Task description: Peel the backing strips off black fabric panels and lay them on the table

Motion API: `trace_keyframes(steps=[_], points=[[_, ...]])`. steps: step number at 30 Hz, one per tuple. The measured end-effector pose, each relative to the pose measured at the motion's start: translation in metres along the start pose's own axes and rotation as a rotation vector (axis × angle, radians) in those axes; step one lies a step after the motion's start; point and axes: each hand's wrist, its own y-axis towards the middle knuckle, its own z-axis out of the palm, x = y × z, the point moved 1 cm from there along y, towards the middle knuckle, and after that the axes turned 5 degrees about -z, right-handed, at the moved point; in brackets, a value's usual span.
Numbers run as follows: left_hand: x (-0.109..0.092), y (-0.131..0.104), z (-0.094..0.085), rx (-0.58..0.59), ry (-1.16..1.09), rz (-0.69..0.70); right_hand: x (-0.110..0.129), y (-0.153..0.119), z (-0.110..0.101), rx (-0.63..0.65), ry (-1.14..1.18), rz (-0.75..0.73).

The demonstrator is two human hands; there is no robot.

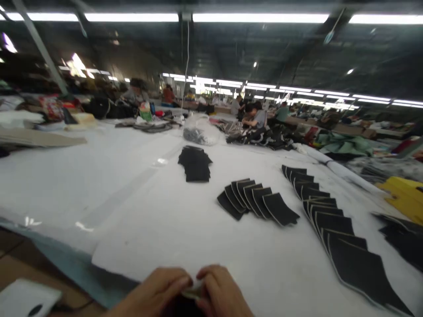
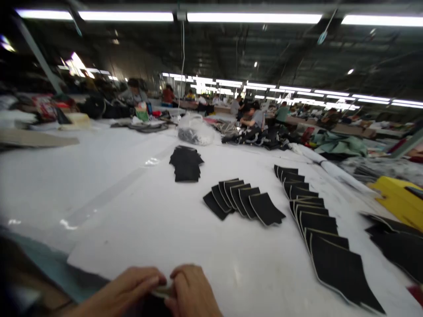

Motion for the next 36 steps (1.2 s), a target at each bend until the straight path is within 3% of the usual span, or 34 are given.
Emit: trace_keyframes(steps=[4, 13, 23, 29, 36], points=[[0.009, -0.012, 0.0, 0.025, 0.054, 0.099, 0.004, -0.002, -0.002, 0.014, 0.135, 0.128], [0.022, -0.011, 0.009, -0.03, 0.077, 0.147, 0.006, 0.009, 0.001, 0.053, 0.089, 0.054], [0.008, -0.016, 0.007, 0.046, 0.041, 0.146, 0.008, 0.01, 0.005, 0.059, -0.022, 0.013], [-0.002, -0.013, 0.008, 0.085, -0.005, 0.121, 0.005, 0.005, 0.005, -0.022, -0.051, -0.013], [0.005, -0.011, 0.014, 0.11, 0.052, 0.103, 0.002, -0.003, -0.013, 0.122, -0.074, -0.021]])
